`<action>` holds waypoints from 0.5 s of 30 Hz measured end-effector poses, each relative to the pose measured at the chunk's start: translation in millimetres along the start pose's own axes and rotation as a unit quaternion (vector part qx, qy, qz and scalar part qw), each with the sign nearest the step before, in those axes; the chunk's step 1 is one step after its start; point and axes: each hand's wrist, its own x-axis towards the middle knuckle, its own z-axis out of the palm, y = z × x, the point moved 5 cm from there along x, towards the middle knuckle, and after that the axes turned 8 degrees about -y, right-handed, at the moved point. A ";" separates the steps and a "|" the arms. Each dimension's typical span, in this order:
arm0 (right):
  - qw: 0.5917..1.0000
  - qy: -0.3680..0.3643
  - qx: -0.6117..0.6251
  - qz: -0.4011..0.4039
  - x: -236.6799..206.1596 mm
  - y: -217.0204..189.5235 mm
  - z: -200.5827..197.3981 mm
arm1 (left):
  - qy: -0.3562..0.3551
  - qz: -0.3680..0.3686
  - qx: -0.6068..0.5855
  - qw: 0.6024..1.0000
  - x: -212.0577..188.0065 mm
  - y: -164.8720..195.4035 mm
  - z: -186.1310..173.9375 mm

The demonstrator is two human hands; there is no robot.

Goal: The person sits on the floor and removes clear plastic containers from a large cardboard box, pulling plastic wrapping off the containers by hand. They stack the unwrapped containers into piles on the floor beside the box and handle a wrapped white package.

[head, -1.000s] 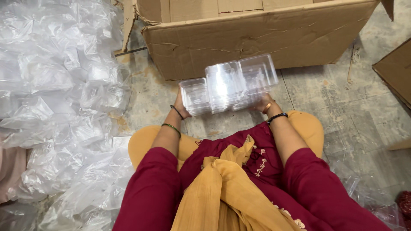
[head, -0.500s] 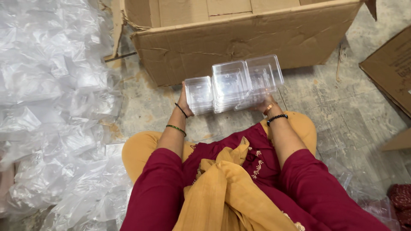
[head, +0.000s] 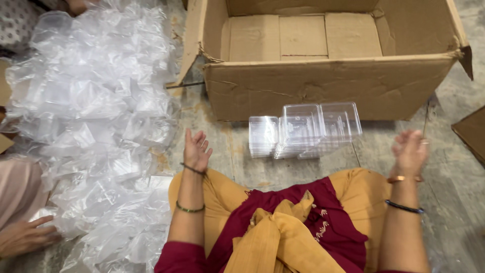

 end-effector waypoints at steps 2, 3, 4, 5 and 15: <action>0.997 -0.025 -0.011 -0.077 -5.4 -55.9 17.3 | 0.018 0.015 -0.025 0.999 -15.4 18.7 -20.5; 0.993 -0.039 -0.022 -0.109 -10.9 -84.4 36.1 | 0.029 0.023 -0.038 0.999 -23.1 29.9 -28.7; 0.984 -0.100 0.013 -0.147 -17.7 -114.3 62.2 | 0.043 0.032 -0.049 0.997 -30.6 43.2 -35.9; 0.968 -0.162 0.048 -0.184 -27.0 -143.5 91.1 | 0.057 0.042 -0.059 0.996 -37.7 58.7 -41.7; 0.841 -0.517 -0.091 -0.129 -74.4 -260.0 473.1 | 0.016 0.258 0.025 0.966 -71.5 332.1 -42.2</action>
